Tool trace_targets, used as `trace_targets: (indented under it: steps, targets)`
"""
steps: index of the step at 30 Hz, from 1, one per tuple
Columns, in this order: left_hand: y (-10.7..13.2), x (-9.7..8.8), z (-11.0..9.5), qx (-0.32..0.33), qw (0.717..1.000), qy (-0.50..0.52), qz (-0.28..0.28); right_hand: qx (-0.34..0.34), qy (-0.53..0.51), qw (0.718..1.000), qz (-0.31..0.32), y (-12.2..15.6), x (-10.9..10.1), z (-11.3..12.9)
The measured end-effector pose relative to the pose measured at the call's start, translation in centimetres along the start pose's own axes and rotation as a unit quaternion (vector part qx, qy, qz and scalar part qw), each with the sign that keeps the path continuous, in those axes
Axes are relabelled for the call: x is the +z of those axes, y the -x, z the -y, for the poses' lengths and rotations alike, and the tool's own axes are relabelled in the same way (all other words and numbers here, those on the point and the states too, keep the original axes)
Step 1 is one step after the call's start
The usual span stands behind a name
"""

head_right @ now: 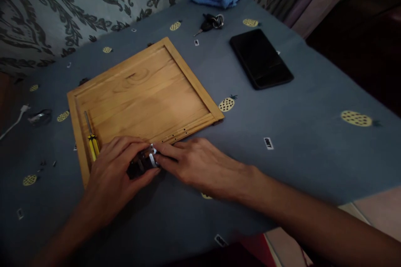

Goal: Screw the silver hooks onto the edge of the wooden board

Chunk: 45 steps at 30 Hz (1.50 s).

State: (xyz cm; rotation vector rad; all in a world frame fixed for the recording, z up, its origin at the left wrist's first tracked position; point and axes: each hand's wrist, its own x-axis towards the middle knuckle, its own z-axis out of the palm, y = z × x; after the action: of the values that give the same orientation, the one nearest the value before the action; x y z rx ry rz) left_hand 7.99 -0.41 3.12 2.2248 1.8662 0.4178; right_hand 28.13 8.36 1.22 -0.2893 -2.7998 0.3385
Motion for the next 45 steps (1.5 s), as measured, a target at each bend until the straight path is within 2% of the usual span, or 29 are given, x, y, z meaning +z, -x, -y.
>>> trace_targets:
  steps: [23,32,41,45]
  targets:
    - [-0.1,0.0,0.0,0.004,1.000,0.006,0.000,0.015,-0.016,0.999,0.049,0.3,-0.1,0.1]
    - [-0.1,0.1,-0.1,-0.001,1.000,0.003,0.004,0.012,-0.017,0.999,0.045,0.3,-0.3,0.1]
    - [-0.1,-1.4,0.6,-0.027,0.999,0.029,0.023,0.014,-0.024,0.999,0.039,0.5,0.4,0.0]
    - [0.0,-1.2,0.7,-0.027,0.999,0.017,0.019,0.028,-0.021,0.998,0.044,0.4,0.2,0.1]
